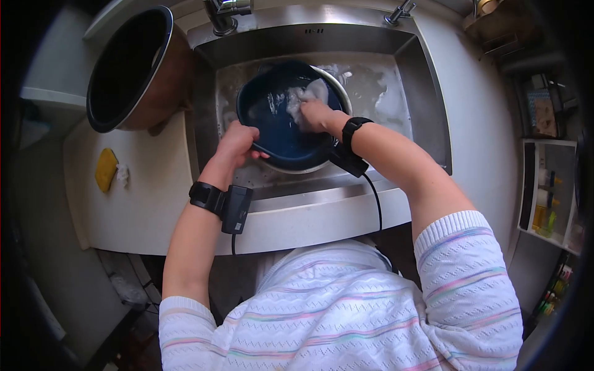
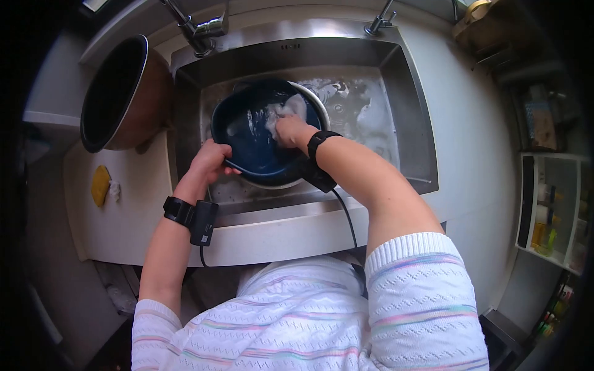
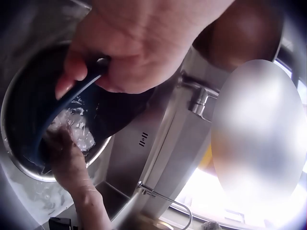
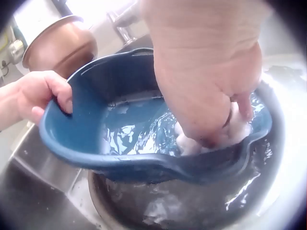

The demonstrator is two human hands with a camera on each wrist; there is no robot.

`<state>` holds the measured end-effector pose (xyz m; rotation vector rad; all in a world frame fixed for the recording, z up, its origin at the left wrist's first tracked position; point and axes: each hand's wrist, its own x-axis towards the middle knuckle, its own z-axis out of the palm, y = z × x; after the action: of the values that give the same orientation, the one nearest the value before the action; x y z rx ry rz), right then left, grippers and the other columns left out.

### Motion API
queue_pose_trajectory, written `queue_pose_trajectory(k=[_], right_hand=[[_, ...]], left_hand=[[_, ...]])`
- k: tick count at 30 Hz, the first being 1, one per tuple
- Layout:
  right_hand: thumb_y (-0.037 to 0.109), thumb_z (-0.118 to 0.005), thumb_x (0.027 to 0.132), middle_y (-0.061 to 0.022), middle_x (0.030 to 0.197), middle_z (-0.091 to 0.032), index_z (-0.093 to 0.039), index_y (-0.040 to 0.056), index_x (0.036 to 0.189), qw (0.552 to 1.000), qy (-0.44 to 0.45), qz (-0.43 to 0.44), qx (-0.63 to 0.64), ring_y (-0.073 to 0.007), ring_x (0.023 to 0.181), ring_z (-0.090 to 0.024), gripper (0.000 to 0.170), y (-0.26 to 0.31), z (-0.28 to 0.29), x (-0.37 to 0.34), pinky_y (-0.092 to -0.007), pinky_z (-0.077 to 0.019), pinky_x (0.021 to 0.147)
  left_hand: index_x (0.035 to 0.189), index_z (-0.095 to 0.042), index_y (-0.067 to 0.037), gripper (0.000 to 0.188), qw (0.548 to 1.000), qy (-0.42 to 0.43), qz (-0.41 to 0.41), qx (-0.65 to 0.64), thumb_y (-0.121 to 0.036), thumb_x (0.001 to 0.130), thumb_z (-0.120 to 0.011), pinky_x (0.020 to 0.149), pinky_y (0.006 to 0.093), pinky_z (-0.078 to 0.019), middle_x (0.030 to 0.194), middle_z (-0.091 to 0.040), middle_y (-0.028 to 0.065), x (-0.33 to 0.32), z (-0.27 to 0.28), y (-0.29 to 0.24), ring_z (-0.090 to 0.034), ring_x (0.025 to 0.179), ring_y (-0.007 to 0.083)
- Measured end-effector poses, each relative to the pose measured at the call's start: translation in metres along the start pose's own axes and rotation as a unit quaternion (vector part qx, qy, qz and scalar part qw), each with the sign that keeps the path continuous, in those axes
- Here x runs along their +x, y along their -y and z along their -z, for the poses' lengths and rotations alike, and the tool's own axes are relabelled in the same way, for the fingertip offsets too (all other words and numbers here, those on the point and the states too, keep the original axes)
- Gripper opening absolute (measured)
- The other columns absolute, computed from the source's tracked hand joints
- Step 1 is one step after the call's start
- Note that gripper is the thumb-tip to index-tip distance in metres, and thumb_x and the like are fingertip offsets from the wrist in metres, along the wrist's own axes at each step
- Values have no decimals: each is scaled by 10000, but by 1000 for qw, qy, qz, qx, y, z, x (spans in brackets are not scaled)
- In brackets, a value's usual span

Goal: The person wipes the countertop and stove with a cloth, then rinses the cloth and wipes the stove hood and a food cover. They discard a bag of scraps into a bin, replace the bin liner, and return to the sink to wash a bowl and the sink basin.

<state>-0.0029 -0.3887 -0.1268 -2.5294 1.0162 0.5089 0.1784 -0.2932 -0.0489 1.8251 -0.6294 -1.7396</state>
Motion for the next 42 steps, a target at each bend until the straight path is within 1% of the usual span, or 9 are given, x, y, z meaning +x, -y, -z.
queue_pose_trajectory(k=[4,9,13,18,24,27,29,35,42], right_hand=[[138,-586,671,-213,1025,-586,-530,23,1123,978,-70,-55,186,-352,986,-550,470,20,1,24,-371,-419,890],[173,-600,680,-181,1033,-604,-546,64,1139,888,-124,67,438,-318,987,-567,474,55,-3,29,-358,-438,855],[206,-594,789,-144,1024,-603,-507,39,1182,907,23,66,414,-239,947,-572,435,73,21,2,-307,-427,826],[231,-593,786,-141,984,-616,-534,52,1154,885,32,90,455,-235,929,-572,413,69,15,-21,-316,-422,821],[203,-557,777,-146,962,-629,-614,70,1045,968,64,143,198,-301,896,-589,305,58,14,-57,-355,-447,802],[185,-530,754,-162,986,-616,-631,79,1013,987,115,71,88,-325,932,-574,297,40,20,-75,-380,-451,813],[156,-516,746,-170,931,-624,-646,70,966,992,58,78,74,-332,898,-584,269,19,20,-91,-386,-462,791],[148,-533,749,-169,924,-628,-638,55,979,983,-82,-48,154,-335,893,-585,270,4,28,-126,-375,-460,805],[182,-572,779,-164,956,-626,-637,53,977,943,-172,-97,267,-307,906,-596,245,14,16,-136,-342,-461,807]], left_hand=[[844,-513,99,183,1000,-4,13,-27,35,706,-411,312,262,-398,621,-582,166,0,-3,4,-584,439,244],[856,-522,94,197,999,5,9,-47,36,700,-417,319,266,-412,621,-577,157,-2,-3,5,-577,429,240],[918,-514,97,246,998,-30,-21,-42,34,698,-424,315,266,-416,619,-570,148,-11,-5,4,-559,405,226],[1028,-502,37,344,999,-32,-29,-3,30,690,-442,299,272,-412,688,-584,150,-4,3,3,-571,444,221],[1253,-362,-47,573,971,-92,-179,129,31,689,-429,315,306,-437,867,-591,145,-27,-4,-13,-607,560,241],[1324,-266,-60,660,942,-106,-220,229,37,697,-447,467,367,-514,962,-571,180,-43,-2,-22,-619,636,297],[1360,-212,-98,732,726,-259,-470,431,41,697,-489,668,408,-522,1098,-513,219,-35,9,-14,-605,762,361],[1384,-171,-149,864,687,-240,-548,412,116,631,-501,812,422,-476,1235,-441,203,-100,12,-35,-525,977,413],[1379,-197,-134,877,617,-249,-636,391,147,612,-516,775,402,-495,1269,-417,202,-131,25,-44,-548,940,404]])
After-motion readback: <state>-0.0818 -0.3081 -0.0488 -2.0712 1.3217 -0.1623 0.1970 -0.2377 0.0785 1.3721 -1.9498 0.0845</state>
